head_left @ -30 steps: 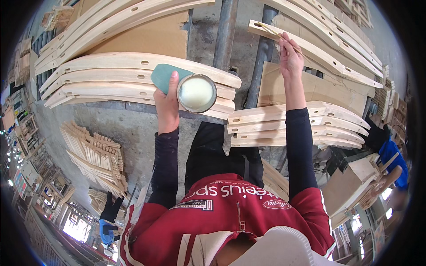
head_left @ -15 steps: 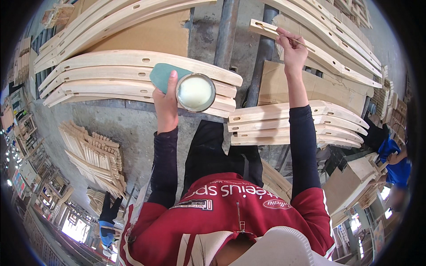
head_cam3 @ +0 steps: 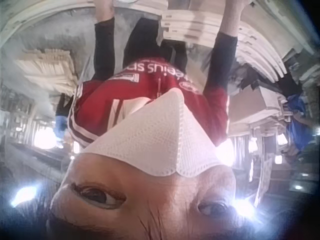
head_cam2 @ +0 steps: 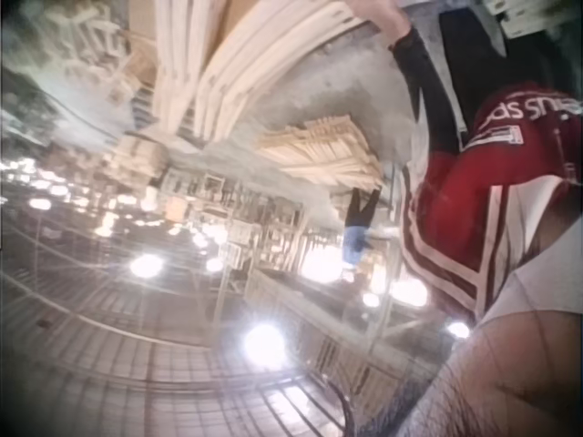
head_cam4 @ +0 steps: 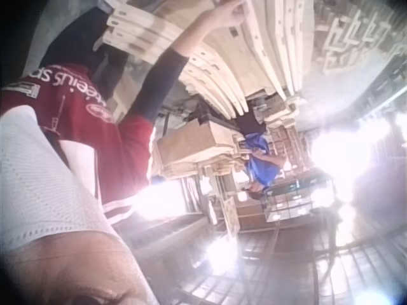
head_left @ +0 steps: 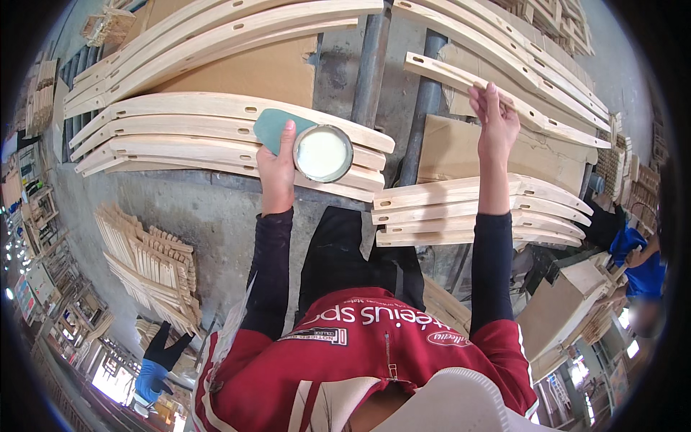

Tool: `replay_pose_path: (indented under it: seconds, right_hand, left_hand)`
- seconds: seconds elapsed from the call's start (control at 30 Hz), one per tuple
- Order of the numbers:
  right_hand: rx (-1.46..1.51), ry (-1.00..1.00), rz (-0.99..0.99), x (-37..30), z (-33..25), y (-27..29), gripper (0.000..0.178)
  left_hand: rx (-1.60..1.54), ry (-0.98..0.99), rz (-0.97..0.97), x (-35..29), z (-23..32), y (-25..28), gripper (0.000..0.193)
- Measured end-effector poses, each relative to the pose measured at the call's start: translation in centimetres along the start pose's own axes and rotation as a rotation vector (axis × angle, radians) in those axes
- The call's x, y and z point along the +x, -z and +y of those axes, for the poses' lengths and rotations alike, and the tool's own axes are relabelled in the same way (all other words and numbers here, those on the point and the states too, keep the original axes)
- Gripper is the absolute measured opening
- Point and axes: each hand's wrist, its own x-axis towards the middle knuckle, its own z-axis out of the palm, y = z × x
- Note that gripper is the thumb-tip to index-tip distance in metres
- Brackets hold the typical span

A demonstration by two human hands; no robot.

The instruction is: The person applies a light-colored liquid to curved wooden pieces using a brush. They repeatedly dip the brush into a small container and paint the surface of each piece, moving along a row of stacked parts.

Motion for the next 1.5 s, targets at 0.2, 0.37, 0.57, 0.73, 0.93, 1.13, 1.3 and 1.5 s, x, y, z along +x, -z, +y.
replay_pose_path:
  seconds: [0.2, 0.37, 0.57, 0.73, 0.93, 1.13, 1.3, 1.5]
  right_hand:
    - [-0.058, -0.098, -0.254, -7.2, -4.0, -1.2, 0.018]
    - [-0.158, 0.055, -0.446, -10.8, -5.7, -1.9, 0.016]
    - [-0.188, 0.123, -0.393, -12.4, -6.2, -1.4, 0.015]
    - [-0.293, 0.186, -0.385, -12.5, -6.8, -0.9, 0.015]
    - [-0.309, 0.264, -0.381, -13.0, -6.1, -0.4, 0.015]
    - [-0.317, 0.204, -0.405, -13.4, -5.6, -0.2, 0.017]
    - [-0.075, 0.096, -0.425, -13.3, -5.3, 0.4, 0.015]
    - [0.075, -0.134, -0.333, -14.0, -4.4, 2.9, 0.02]
  left_hand:
    - [0.028, -0.086, -0.081, 1.1, 0.5, -2.0, 0.036]
    - [0.039, -0.201, -0.105, 0.4, 1.7, -4.3, 0.036]
    - [0.123, -0.38, -0.101, -0.4, 2.3, -6.2, 0.039]
    - [0.128, -0.409, -0.158, -1.0, 2.6, -6.9, 0.04]
    - [0.117, -0.419, -0.201, -1.7, 3.2, -7.7, 0.039]
    - [0.163, -0.454, -0.221, -2.9, 4.0, -7.9, 0.037]
    - [0.177, -0.415, -0.246, -2.6, 4.0, -8.0, 0.034]
    - [0.143, -0.34, -0.314, -3.0, 1.8, -8.3, 0.032]
